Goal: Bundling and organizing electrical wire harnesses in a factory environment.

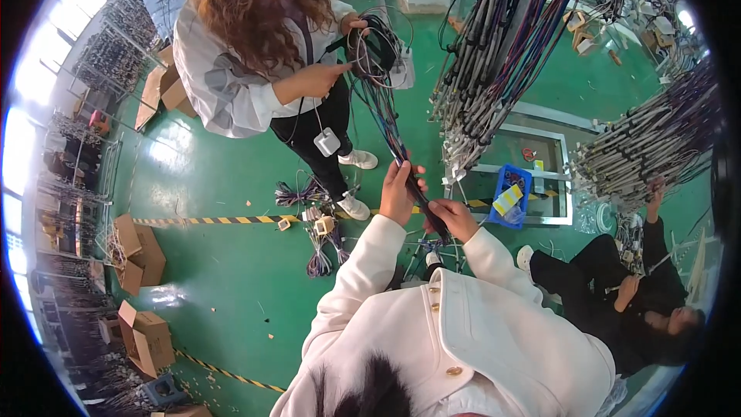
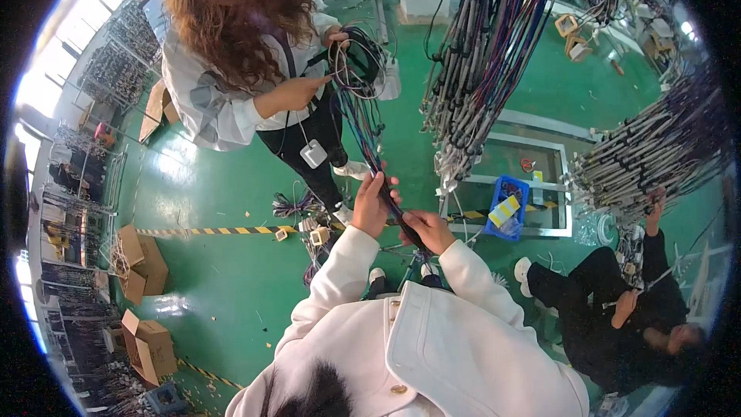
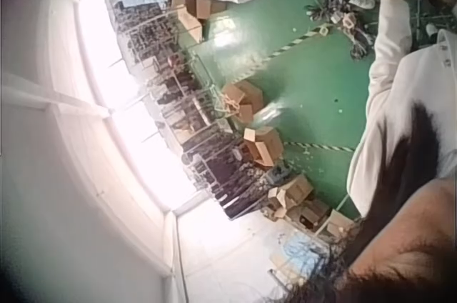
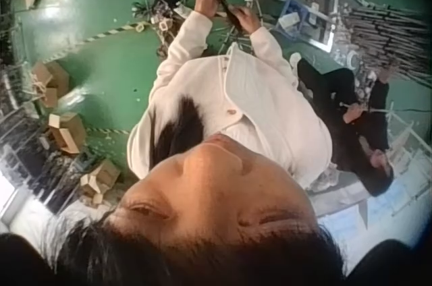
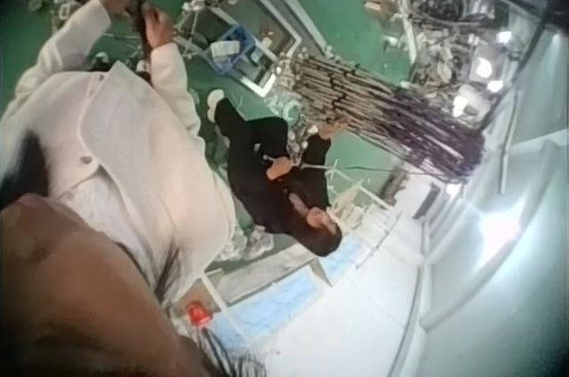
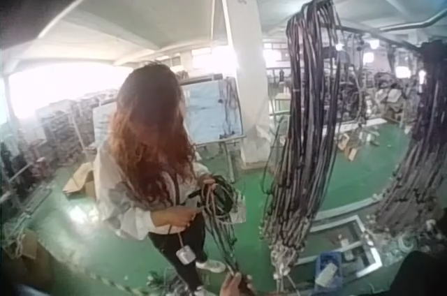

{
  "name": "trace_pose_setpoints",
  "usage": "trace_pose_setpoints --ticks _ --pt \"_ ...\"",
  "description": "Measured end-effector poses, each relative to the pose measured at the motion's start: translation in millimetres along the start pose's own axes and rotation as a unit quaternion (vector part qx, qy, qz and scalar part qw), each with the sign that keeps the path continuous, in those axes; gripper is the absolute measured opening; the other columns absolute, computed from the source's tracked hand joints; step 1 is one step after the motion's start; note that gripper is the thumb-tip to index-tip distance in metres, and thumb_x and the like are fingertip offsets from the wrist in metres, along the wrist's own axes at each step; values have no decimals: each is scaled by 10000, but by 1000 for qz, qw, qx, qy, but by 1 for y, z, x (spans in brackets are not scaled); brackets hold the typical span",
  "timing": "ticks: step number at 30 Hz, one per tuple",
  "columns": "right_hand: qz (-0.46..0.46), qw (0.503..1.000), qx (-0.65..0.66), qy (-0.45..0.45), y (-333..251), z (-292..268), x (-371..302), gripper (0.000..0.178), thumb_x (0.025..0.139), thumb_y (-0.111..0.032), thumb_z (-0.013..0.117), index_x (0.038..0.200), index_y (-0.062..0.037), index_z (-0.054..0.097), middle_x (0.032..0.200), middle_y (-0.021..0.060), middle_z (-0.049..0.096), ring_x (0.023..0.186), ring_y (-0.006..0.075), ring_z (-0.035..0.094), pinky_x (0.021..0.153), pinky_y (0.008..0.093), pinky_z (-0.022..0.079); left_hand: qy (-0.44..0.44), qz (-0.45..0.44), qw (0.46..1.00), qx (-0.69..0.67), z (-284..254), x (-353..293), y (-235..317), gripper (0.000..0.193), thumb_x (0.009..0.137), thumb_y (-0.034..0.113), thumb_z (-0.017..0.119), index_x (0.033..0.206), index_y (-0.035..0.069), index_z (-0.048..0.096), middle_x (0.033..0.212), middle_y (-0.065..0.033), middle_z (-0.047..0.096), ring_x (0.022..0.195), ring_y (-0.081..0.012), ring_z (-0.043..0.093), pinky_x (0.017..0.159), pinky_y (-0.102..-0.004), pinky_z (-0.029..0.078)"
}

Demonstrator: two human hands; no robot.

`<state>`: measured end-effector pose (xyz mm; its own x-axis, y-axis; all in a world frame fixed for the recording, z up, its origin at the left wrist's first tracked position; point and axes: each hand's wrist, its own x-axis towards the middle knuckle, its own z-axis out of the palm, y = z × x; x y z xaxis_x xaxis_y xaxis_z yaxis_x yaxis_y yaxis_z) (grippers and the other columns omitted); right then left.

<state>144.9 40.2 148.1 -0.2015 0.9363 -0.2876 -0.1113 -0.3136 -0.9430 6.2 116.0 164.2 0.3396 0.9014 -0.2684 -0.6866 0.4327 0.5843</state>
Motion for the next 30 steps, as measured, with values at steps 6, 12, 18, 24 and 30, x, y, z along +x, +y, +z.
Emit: trace_pose_setpoints --ticks 6,12,18,24,30 --pt "-1 1000 -9 14 3 -3 -1 320 904 -287 461 892 13 570 647 74 591 533 133 573 512 252 470 8 -13 1000 -17 4 -1 0 259 918 213 423 1139 79 414 843 -75 556 643 -162 541 596 -309 482" --pt "-8 1000 -4 13 0 -3 0 351 906 -325 446 921 3 570 626 58 575 512 119 554 491 238 449 -3 -2 1000 -18 4 2 1 260 922 246 415 1110 67 401 874 -97 562 709 -193 574 658 -355 514" --pt "-8 1000 2 1 -3 2 -3 337 913 -311 433 944 -5 572 627 48 566 519 111 548 501 232 449 -14 5 1000 -25 0 -1 1 256 924 250 409 1099 64 400 901 -107 568 717 -200 578 666 -360 517" --pt "-6 1000 -15 -1 -4 5 -5 326 915 -296 432 952 -5 574 637 48 569 532 110 551 507 235 452 -9 -2 999 -31 -2 -2 2 230 924 232 408 1074 58 406 906 -111 571 711 -203 582 666 -360 520" --pt "2 1000 -3 -3 -2 3 -4 315 910 -282 450 971 0 577 652 58 582 541 116 561 514 237 458 20 1 1000 -20 -5 -2 1 201 915 187 415 1051 38 417 896 -111 574 713 -207 588 663 -359 524"
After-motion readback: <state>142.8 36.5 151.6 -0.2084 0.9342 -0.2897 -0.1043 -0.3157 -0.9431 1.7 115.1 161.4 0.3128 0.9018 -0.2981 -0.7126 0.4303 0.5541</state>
